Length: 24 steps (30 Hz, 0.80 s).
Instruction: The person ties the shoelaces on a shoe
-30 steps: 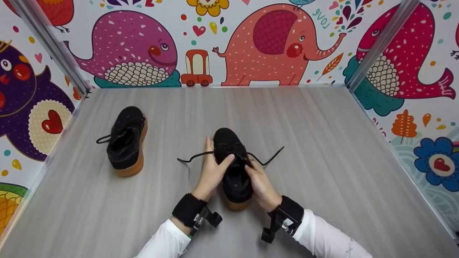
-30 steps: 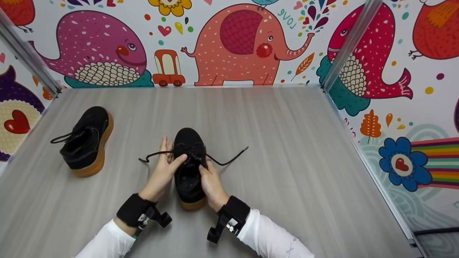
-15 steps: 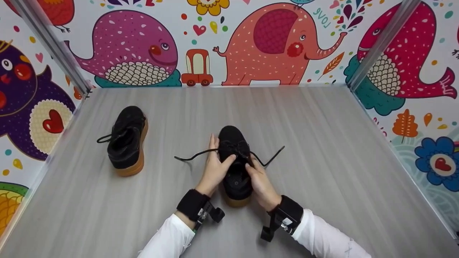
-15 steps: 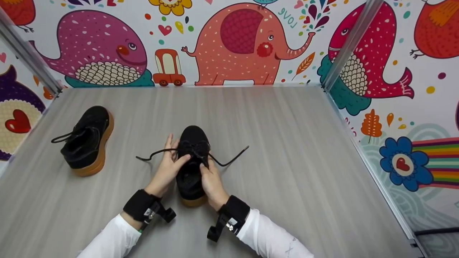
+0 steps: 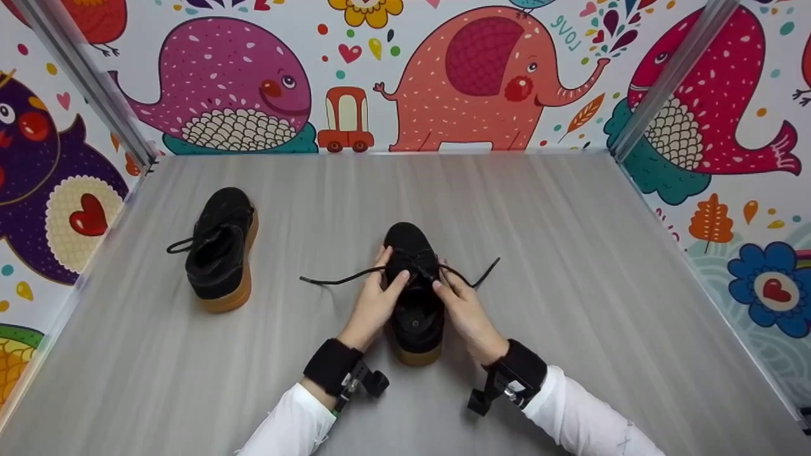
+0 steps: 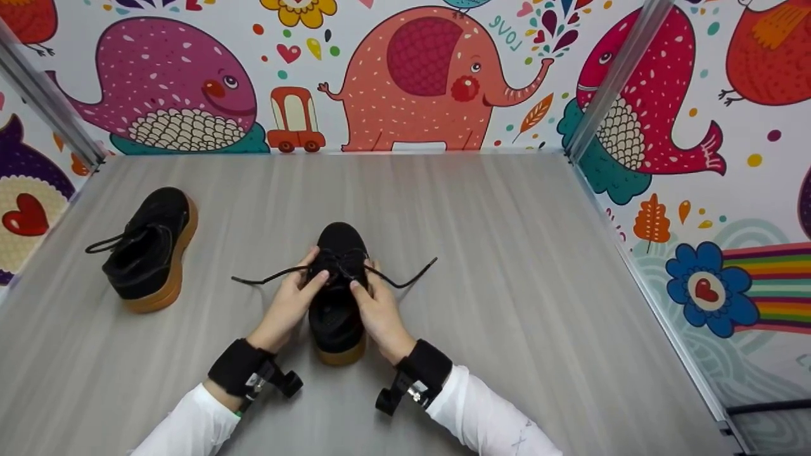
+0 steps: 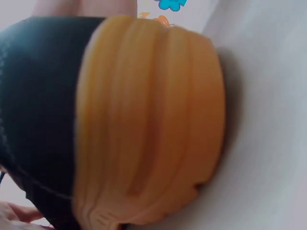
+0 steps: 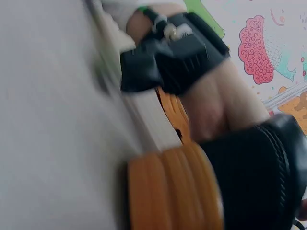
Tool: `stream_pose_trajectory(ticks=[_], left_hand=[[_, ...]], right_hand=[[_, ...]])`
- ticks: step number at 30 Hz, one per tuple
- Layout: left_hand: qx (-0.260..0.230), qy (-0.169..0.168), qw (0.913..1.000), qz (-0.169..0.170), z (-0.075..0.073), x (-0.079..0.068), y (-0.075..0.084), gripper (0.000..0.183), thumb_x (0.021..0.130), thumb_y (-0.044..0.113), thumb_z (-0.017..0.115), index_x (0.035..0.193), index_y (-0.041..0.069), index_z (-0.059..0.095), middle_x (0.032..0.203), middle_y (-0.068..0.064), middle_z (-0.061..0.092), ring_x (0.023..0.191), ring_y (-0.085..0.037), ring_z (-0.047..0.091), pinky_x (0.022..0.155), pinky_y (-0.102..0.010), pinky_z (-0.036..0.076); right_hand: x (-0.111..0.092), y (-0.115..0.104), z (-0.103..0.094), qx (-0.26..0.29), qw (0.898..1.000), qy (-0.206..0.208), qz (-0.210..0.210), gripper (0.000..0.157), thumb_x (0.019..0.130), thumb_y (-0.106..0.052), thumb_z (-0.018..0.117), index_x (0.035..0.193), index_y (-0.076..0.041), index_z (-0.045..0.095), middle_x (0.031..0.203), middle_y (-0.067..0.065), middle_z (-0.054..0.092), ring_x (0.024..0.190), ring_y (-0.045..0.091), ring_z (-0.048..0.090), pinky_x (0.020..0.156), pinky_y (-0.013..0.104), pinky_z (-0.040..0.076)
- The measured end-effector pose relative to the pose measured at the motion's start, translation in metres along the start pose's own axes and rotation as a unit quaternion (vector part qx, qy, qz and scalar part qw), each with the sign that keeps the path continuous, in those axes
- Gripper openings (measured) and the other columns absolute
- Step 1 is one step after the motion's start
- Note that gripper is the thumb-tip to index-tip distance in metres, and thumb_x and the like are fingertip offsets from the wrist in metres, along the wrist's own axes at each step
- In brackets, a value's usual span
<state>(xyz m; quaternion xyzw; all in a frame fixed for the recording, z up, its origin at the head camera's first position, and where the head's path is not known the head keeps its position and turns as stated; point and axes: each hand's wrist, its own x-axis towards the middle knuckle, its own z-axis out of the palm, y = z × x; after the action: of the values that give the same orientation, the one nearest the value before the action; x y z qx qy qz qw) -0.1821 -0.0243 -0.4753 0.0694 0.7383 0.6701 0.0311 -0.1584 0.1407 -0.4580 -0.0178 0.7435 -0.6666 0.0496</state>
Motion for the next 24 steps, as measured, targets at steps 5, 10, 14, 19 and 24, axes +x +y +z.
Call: stream_pose_trajectory(ticks=[5, 10, 14, 19, 24], left_hand=[[-0.005, 0.028, 0.9993, 0.026, -0.002, -0.004, 0.006, 0.048, 0.099, 0.025, 0.049, 0.139, -0.002, 0.042, 0.152, -0.015, 0.029, 0.142, -0.026, 0.022, 0.116, -0.04, 0.02], [-0.047, 0.056, 0.9965, 0.039, -0.002, -0.004, 0.017, 0.035, 0.1, 0.02, 0.047, 0.125, -0.003, 0.057, 0.137, -0.014, 0.051, 0.137, -0.024, 0.035, 0.113, -0.034, 0.026], [-0.067, 0.066, 0.9946, 0.043, -0.002, -0.002, 0.025, 0.032, 0.1, 0.019, 0.048, 0.118, -0.003, 0.062, 0.121, -0.013, 0.064, 0.124, -0.022, 0.051, 0.106, -0.03, 0.037], [-0.083, 0.071, 0.9929, 0.047, -0.004, 0.002, 0.032, 0.032, 0.098, 0.02, 0.051, 0.11, -0.006, 0.064, 0.107, -0.014, 0.069, 0.107, -0.02, 0.062, 0.094, -0.027, 0.047], [-0.099, 0.079, 0.9908, 0.048, -0.007, 0.005, 0.038, 0.029, 0.096, 0.02, 0.054, 0.105, -0.005, 0.065, 0.099, -0.014, 0.071, 0.099, -0.02, 0.066, 0.089, -0.027, 0.051]], right_hand=[[0.009, -0.006, -0.011, -0.003, 0.997, -0.003, -0.083, 0.037, 0.099, -0.014, 0.049, 0.131, 0.006, 0.051, 0.141, 0.019, 0.045, 0.135, 0.028, 0.037, 0.111, 0.039, 0.03], [0.021, -0.014, -0.018, -0.002, 0.991, -0.017, -0.135, 0.028, 0.097, -0.014, 0.053, 0.116, 0.005, 0.062, 0.123, 0.018, 0.061, 0.119, 0.023, 0.055, 0.1, 0.027, 0.043], [0.029, -0.021, -0.021, -0.003, 0.989, -0.023, -0.145, 0.024, 0.095, -0.015, 0.057, 0.104, 0.004, 0.067, 0.111, 0.016, 0.067, 0.107, 0.021, 0.062, 0.093, 0.028, 0.048], [0.035, -0.025, -0.02, 0.012, 0.99, -0.026, -0.137, 0.025, 0.093, -0.015, 0.06, 0.1, 0.007, 0.067, 0.101, 0.019, 0.069, 0.094, 0.019, 0.066, 0.086, 0.03, 0.052], [0.038, -0.029, -0.02, 0.02, 0.99, -0.029, -0.134, 0.027, 0.093, -0.015, 0.06, 0.103, 0.011, 0.064, 0.098, 0.019, 0.069, 0.09, 0.019, 0.067, 0.083, 0.03, 0.054]])
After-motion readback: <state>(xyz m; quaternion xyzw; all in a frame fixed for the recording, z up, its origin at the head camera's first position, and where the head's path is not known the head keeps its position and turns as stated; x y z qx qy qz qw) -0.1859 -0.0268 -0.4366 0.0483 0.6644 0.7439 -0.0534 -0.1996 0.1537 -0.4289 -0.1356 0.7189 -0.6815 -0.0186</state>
